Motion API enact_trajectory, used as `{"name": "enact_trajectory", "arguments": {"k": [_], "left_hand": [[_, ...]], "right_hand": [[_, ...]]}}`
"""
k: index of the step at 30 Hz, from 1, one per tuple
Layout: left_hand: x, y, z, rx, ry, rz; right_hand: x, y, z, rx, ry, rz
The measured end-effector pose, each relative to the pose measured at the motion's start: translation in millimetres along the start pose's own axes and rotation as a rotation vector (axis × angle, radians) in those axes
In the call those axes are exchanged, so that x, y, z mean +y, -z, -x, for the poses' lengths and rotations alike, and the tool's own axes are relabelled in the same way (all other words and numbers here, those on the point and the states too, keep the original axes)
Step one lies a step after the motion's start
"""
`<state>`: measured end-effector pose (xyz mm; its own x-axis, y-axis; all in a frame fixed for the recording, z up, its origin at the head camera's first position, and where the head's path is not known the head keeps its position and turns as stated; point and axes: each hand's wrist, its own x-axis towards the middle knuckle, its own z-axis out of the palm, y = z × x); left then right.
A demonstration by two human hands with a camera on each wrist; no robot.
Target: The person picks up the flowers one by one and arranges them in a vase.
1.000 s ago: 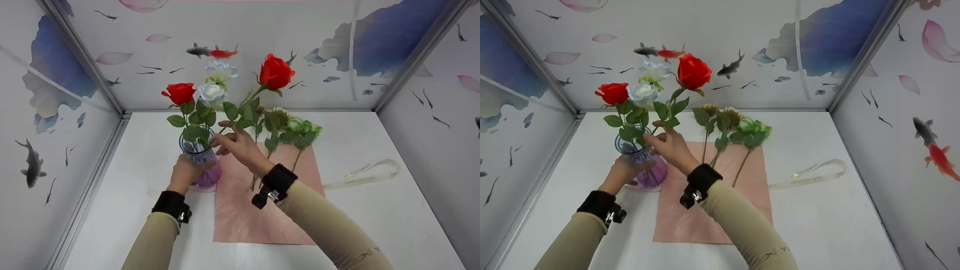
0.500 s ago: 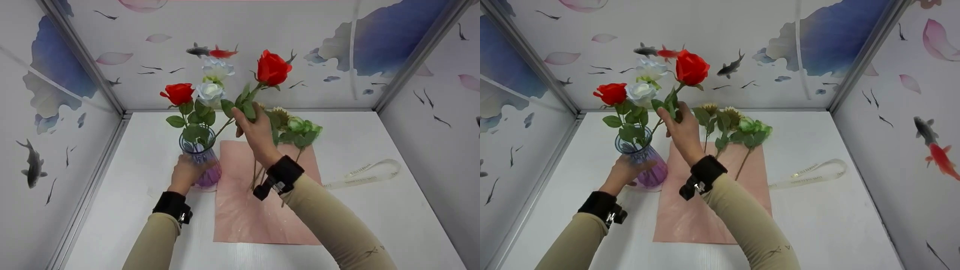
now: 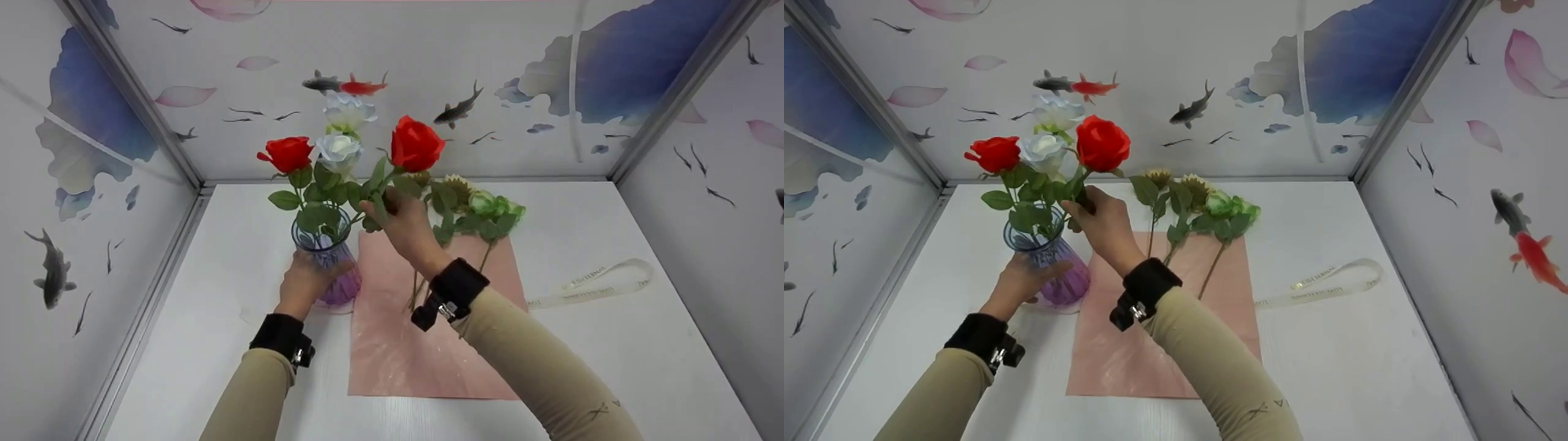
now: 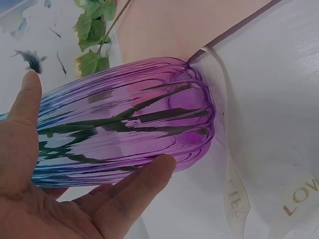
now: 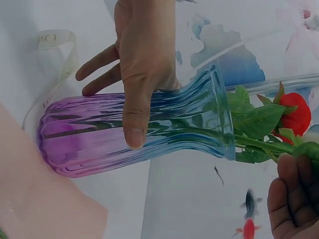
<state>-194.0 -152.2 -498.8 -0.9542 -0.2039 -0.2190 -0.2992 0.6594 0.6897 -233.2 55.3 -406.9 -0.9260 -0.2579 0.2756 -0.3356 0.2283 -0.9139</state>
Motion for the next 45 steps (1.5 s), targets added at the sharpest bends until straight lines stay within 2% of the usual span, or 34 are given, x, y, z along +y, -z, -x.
{"name": "enact_trajectory", "arguments": {"k": [4,8,12,17,22,25,29,35,38,45], "left_hand": [[-0.1,0.1,-1.7,-0.031,0.005,-0.015],[-0.3,0.9,-1.3,-0.045,-0.01,-0.019],[-1.1,1.1,0.3,-0.058,-0.031,0.005],[-1.0,1.8,2.2,-0.067,-0.029,0.005],[-1.5,5.3,3.0,-0.109,-0.033,0.025],[-2.6,8.0,1.6,-0.145,-0.04,0.046],[-3.8,11.7,-1.9,-0.182,-0.046,0.098],[-7.0,17.6,-3.6,-0.184,-0.069,0.158],[-5.4,19.7,-3.4,-0.178,-0.082,0.128],[0.6,21.6,-5.7,-0.189,-0.071,0.063]], "right_hand": [[6,-7,0.6,-0.067,0.02,0.073],[13,-14,-0.6,-0.089,0.021,0.089],[20,-18,-0.4,-0.095,-0.021,0.075],[26,-21,-0.6,-0.099,-0.071,0.037],[29,-21,0.3,-0.098,-0.094,-0.001],[30,-18,2.5,-0.087,-0.058,0.012],[29,-14,5.1,-0.065,0.04,0.017],[24,-13,5.6,-0.075,0.166,0.012],[18,-15,5.1,-0.063,0.18,0.012],[4,-21,1.8,0.0,0.124,0.075]]}}
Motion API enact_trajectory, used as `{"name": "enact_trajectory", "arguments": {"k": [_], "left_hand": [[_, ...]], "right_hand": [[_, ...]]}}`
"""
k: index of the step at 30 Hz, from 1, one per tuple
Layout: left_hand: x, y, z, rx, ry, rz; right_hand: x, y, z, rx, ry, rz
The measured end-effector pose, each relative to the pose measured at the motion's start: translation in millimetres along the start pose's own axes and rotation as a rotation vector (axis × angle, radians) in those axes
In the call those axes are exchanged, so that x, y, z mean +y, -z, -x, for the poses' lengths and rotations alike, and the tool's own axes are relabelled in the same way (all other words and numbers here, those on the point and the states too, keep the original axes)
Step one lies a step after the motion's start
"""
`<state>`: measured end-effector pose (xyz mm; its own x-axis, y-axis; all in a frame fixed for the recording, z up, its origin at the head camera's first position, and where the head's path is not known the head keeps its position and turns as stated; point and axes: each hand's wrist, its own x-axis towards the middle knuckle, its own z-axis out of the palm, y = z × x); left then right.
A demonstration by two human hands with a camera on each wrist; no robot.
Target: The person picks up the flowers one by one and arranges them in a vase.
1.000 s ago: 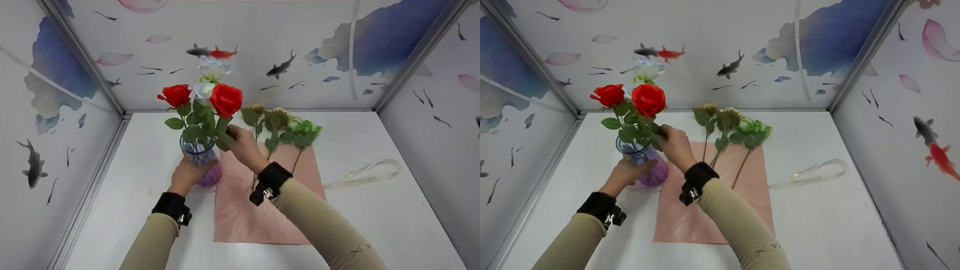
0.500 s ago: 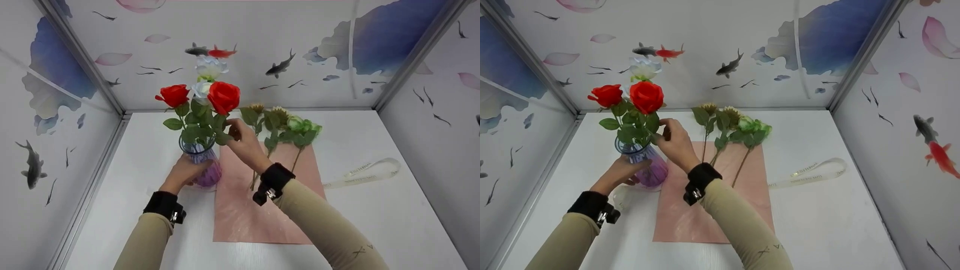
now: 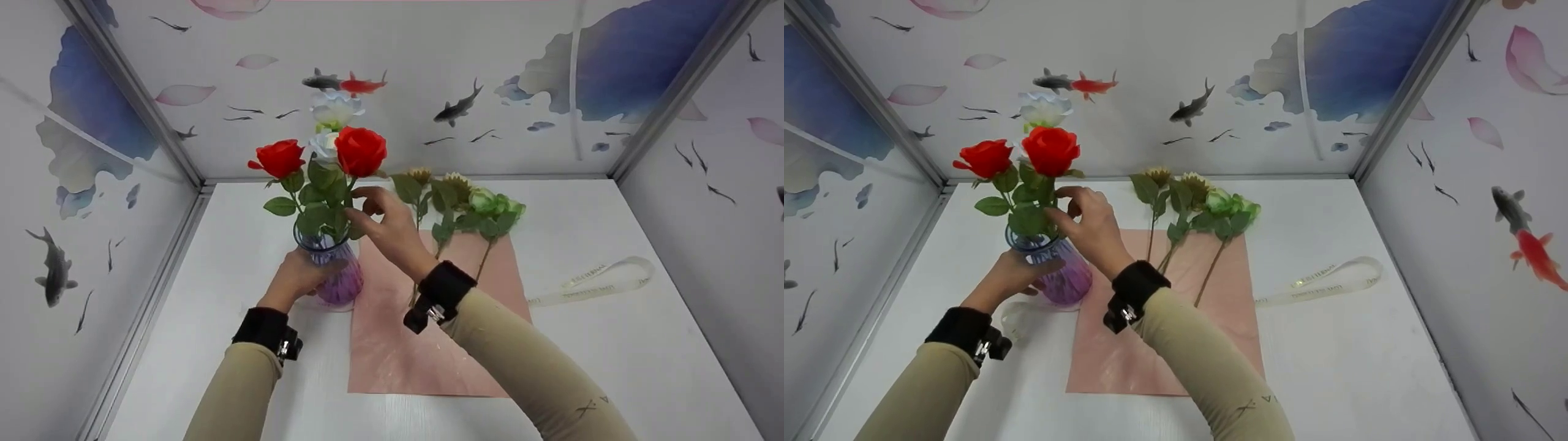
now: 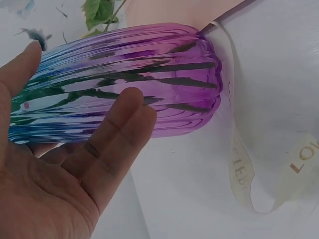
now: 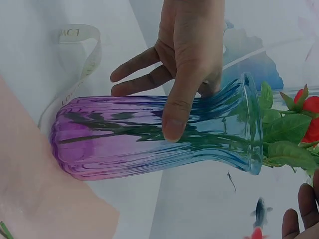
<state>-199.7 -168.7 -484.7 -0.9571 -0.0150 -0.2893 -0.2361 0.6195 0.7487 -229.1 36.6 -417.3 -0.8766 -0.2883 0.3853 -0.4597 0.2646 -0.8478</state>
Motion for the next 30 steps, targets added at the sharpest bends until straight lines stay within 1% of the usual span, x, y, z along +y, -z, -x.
{"name": "enact_trajectory", "arguments": {"k": [4,6,11,13,17,19,21,24,28,30], "left_hand": [[2.5,-0.3,-2.5,-0.016,0.027,-0.036],[2.2,-0.8,-3.1,-0.017,0.029,-0.042],[0.4,-2.0,-1.7,0.009,0.027,-0.023],[0.6,-2.1,-1.4,0.012,0.028,-0.02],[0.9,-2.2,-1.5,0.003,0.016,-0.023],[1.4,-2.9,-1.8,0.005,0.021,-0.025],[1.9,-3.9,-2.1,0.01,0.023,-0.025],[2.7,-5.4,-2.6,0.024,0.041,-0.027],[2.7,-6.4,-2.5,0.039,0.043,-0.025],[2.1,-6.5,-2.1,0.046,0.042,-0.009]], "right_hand": [[-2,-2,-3.9,0.014,0.009,0.047],[0,-3,-5.6,0.026,0.021,0.065],[3,-4,-7.5,0.059,0.03,0.099],[4,-4,-7.5,0.064,0.019,0.101],[5,-3,-6.5,0.063,-0.01,0.062],[6,-2,-5.3,0.059,-0.021,0.031],[7,0,-3.8,0.053,-0.023,0.008],[10,4,-2.1,0.053,-0.011,0.003],[19,11,0.7,0.07,-0.019,-0.007],[27,17,3.0,0.081,-0.04,-0.025]]}}
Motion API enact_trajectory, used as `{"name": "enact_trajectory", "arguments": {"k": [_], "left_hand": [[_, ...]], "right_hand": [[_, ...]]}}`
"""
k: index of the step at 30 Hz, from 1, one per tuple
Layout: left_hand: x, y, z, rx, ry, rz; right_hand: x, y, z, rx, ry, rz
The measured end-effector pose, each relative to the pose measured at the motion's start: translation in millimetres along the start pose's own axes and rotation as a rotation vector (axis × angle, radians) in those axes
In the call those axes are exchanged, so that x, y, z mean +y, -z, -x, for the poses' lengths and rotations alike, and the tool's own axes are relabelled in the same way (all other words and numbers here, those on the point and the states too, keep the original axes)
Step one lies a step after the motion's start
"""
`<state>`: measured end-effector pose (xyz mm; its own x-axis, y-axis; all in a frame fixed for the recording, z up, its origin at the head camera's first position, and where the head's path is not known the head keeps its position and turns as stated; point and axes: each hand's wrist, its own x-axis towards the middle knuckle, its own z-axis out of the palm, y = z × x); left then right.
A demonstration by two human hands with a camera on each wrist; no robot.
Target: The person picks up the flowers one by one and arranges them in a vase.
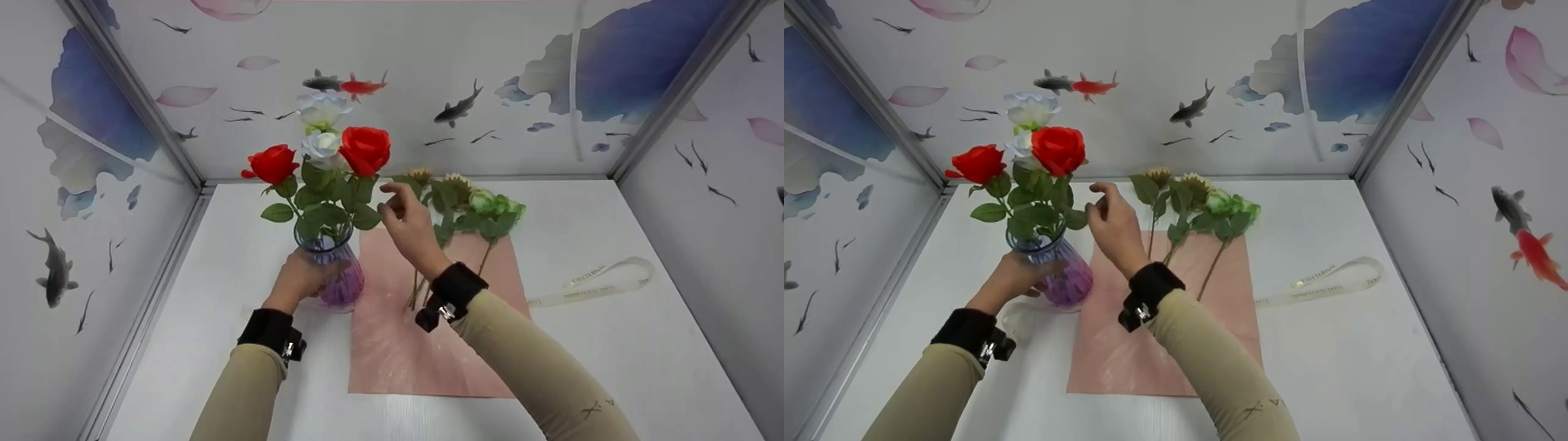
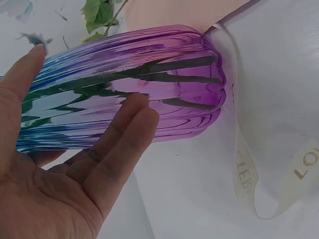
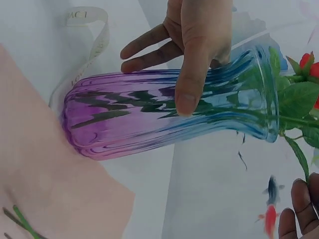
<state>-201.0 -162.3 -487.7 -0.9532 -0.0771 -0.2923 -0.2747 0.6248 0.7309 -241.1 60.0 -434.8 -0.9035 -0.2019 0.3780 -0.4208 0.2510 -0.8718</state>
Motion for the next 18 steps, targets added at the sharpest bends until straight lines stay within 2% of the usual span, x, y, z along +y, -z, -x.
{"name": "enact_trajectory", "arguments": {"k": [4,8,18], "left_hand": [[-1.7,-0.1,1.0,0.01,-0.005,0.043],[-2.9,-0.3,1.7,0.014,-0.005,0.07],[-0.5,-1.5,-2.5,0.016,0.03,0.05]], "right_hand": [[18,14,3.9,0.016,-0.055,-0.015],[36,29,10.0,-0.002,-0.116,0.011],[82,67,24.4,-0.031,-0.208,0.183]]}}
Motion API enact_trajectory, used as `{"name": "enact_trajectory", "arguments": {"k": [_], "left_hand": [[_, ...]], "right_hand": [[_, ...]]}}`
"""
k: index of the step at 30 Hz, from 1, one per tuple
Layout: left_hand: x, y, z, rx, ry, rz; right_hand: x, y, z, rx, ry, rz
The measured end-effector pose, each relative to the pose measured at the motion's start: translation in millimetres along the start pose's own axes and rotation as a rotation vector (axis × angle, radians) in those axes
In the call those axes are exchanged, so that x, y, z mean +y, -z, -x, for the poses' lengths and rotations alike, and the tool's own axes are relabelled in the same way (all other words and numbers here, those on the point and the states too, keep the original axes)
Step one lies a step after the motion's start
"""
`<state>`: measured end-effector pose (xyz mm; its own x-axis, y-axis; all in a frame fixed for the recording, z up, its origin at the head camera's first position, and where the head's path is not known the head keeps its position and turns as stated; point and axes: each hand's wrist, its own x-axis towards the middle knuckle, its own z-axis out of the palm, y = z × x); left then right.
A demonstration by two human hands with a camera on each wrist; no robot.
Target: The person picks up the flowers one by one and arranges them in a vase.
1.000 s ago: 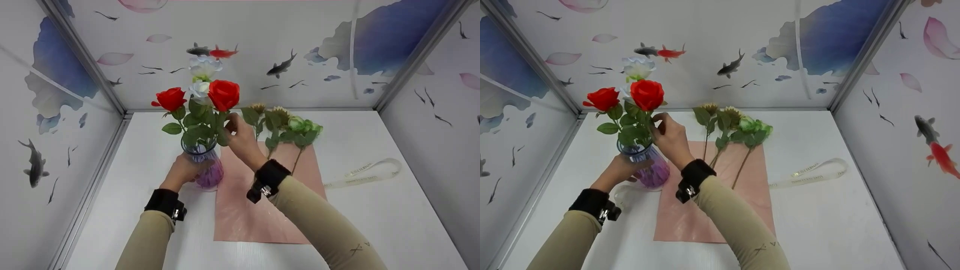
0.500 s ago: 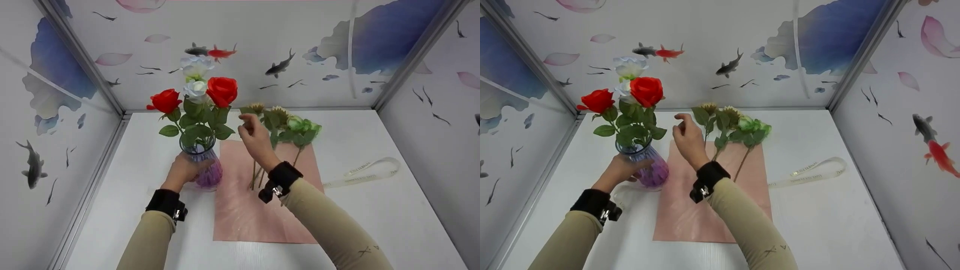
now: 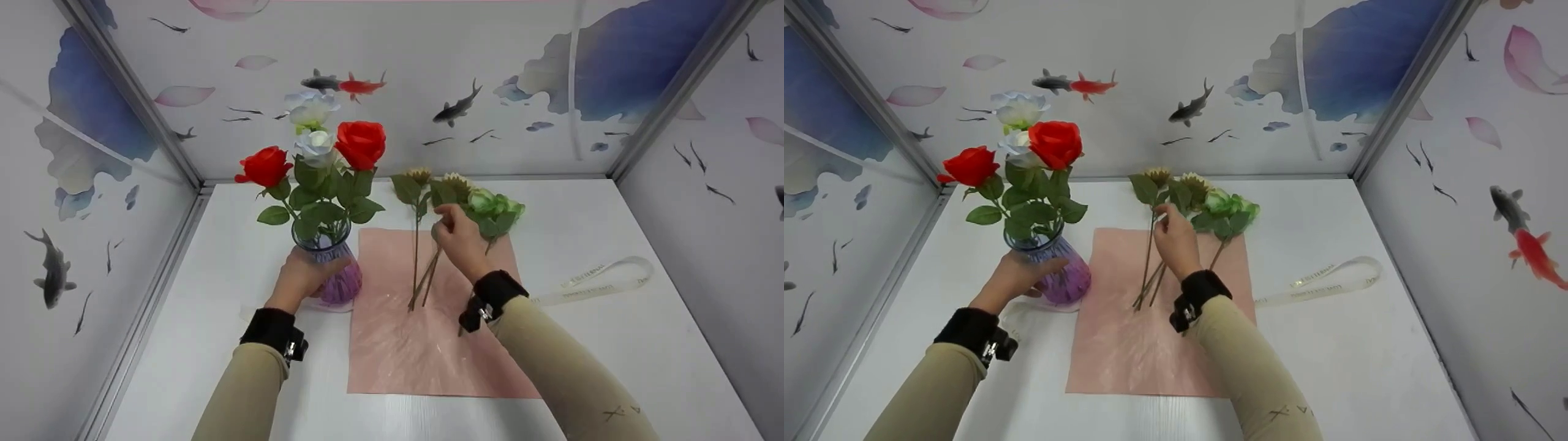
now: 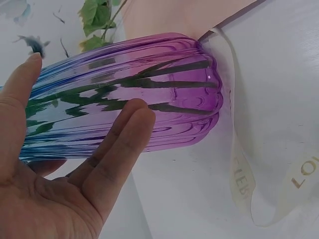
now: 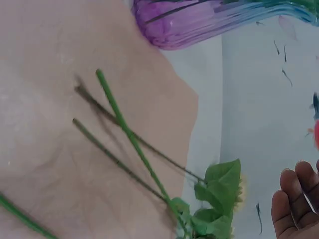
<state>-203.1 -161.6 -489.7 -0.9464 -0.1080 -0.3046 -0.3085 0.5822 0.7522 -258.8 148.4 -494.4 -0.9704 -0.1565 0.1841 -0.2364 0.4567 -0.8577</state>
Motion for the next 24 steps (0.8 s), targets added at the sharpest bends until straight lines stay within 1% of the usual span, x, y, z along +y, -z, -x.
{"name": "enact_trajectory", "arguments": {"k": [5,11,15,19,22,24], "left_hand": [[-0.1,0.2,-2.5,0.0,0.02,-0.002],[-0.6,-0.7,-1.3,0.007,0.03,0.023],[-0.9,-1.5,-0.3,0.015,0.013,0.035],[-0.4,-2.2,0.8,0.017,-0.004,0.046],[-0.2,-2.0,1.2,0.015,-0.006,0.048],[-0.5,-1.8,1.5,0.014,-0.003,0.05]], "right_hand": [[22,10,3.1,-0.02,-0.025,0.103],[41,18,6.5,-0.008,-0.038,0.234],[51,24,10.1,-0.016,-0.061,0.302],[63,29,13.8,-0.013,-0.062,0.362],[71,33,16.4,-0.012,-0.084,0.396],[76,36,18.1,-0.022,-0.118,0.417]]}}
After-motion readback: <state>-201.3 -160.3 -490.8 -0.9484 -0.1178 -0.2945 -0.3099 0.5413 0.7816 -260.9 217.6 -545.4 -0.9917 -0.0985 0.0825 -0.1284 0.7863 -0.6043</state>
